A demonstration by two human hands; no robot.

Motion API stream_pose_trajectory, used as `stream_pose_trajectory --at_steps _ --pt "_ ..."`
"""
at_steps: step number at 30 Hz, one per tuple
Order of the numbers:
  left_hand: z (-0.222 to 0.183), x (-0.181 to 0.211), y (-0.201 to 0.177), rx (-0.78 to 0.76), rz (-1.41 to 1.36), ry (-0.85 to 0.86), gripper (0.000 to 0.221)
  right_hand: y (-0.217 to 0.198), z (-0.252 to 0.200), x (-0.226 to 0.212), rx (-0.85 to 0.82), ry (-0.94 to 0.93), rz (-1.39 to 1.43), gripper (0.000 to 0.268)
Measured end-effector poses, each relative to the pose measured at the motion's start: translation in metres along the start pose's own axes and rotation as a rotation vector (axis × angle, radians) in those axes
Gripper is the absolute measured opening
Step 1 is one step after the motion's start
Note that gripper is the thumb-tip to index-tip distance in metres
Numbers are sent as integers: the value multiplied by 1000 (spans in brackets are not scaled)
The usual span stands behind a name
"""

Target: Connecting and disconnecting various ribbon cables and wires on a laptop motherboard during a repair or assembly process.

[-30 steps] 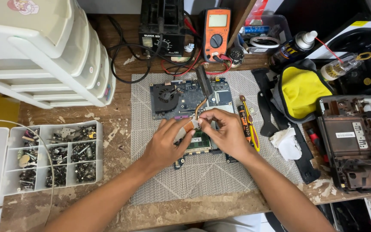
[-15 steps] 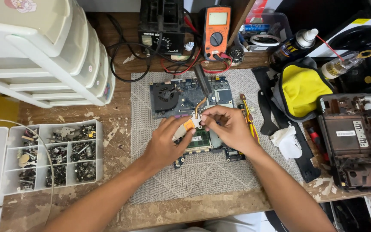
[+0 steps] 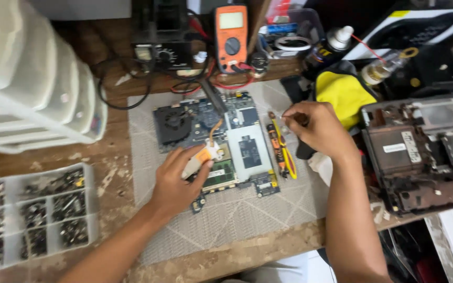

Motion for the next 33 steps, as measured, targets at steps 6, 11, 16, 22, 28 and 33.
stream_pose_trajectory --at_steps 6,11,16,22,28,33 --pt "-5 -6 1 -3 16 -14 28 -4 1 7 -156 74 -35 12" --pt "-5 -8 1 -34 32 -34 27 9 1 18 -216 96 -64 10" --pt "-6 -9 2 -38 46 -30 28 10 2 24 -248 121 -93 16" --pt "-5 -12 3 -23 47 -29 27 10 0 24 -268 137 -99 18" --pt "-6 -11 2 -25 43 -14 28 4 0 12 -306 146 -93 16" --pt "-4 -10 3 -34 48 -15 28 1 2 5 -320 89 -71 19"
Point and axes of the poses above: each hand's wrist, its own z-axis towards the middle knuckle, its own y-axis out of the palm, x = y × z, the point moved 3 cm from there along z, towards the middle knuckle, and after that the axes turned 12 degrees about -z, right-handed, at the moved point
